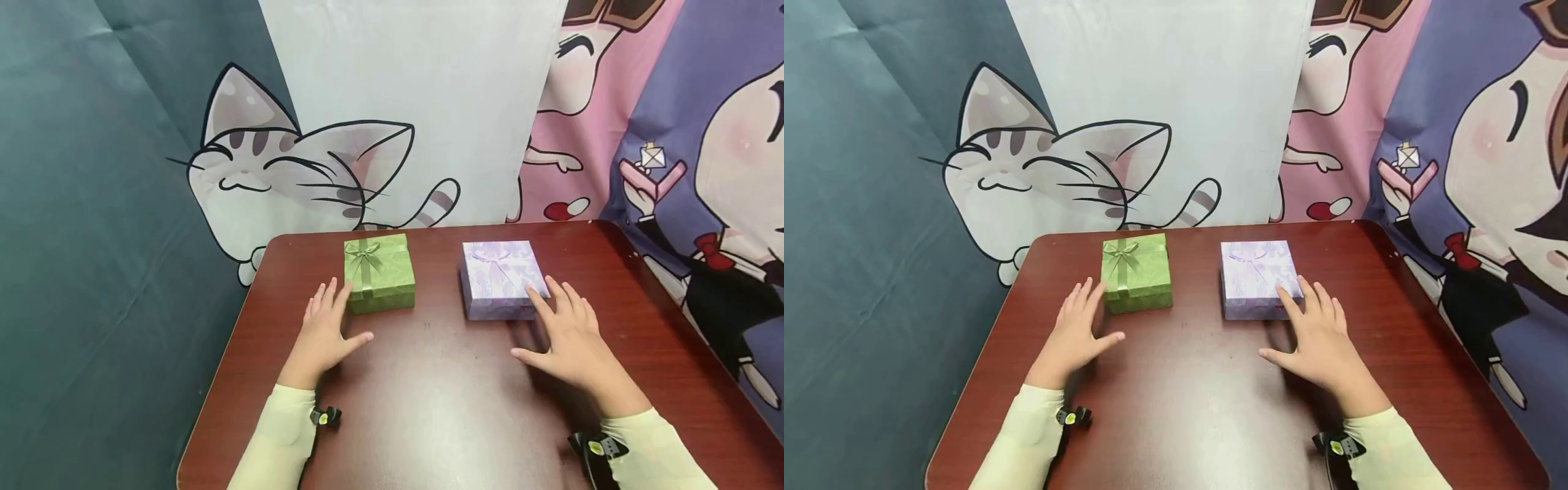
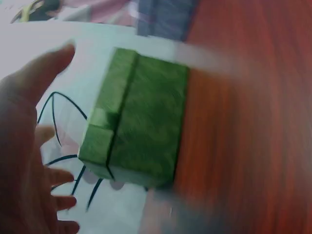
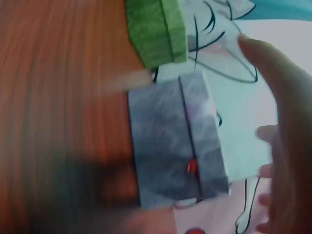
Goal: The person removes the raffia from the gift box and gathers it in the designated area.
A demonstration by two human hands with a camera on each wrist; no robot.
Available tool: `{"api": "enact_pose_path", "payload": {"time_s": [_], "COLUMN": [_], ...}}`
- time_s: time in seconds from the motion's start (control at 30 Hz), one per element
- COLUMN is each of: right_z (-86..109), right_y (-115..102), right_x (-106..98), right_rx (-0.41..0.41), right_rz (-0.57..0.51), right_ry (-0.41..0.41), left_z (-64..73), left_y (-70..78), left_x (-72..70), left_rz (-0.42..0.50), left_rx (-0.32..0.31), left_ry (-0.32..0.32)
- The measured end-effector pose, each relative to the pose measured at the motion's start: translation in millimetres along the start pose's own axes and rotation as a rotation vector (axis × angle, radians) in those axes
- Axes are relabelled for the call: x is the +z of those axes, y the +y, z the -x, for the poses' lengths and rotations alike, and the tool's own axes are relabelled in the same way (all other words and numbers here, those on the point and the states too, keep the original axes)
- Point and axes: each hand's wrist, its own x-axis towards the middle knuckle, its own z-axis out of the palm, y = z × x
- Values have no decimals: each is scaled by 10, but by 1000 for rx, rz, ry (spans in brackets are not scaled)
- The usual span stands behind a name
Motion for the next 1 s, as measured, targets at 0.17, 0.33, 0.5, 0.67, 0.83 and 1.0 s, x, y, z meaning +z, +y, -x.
{"api": "enact_pose_path", "payload": {"time_s": [0.17, 0.33, 0.5, 0.67, 0.83, 1.0], "right_z": [-378, -920, -1404, -1595, -1565, -1527], "right_y": [-364, -835, -1068, -1142, -1201, -1221], "right_x": [157, 616, 1160, 1474, 1515, 1457], "right_rx": [-149, -149, 202, 365, 345, 333], "right_rz": [-290, -585, -838, -908, -933, -912], "right_ry": [301, 293, 80, -19, -8, 2], "left_z": [-244, -539, -638, -620, -546, -486], "left_y": [-34, 2, 25, 17, 8, 2], "left_x": [128, 385, 537, 608, 607, 574], "left_rz": [649, 1080, 1079, 1049, 929, 835], "left_rx": [-182, -332, -393, -341, -288, -232], "left_ry": [236, 435, 514, 531, 512, 505]}}
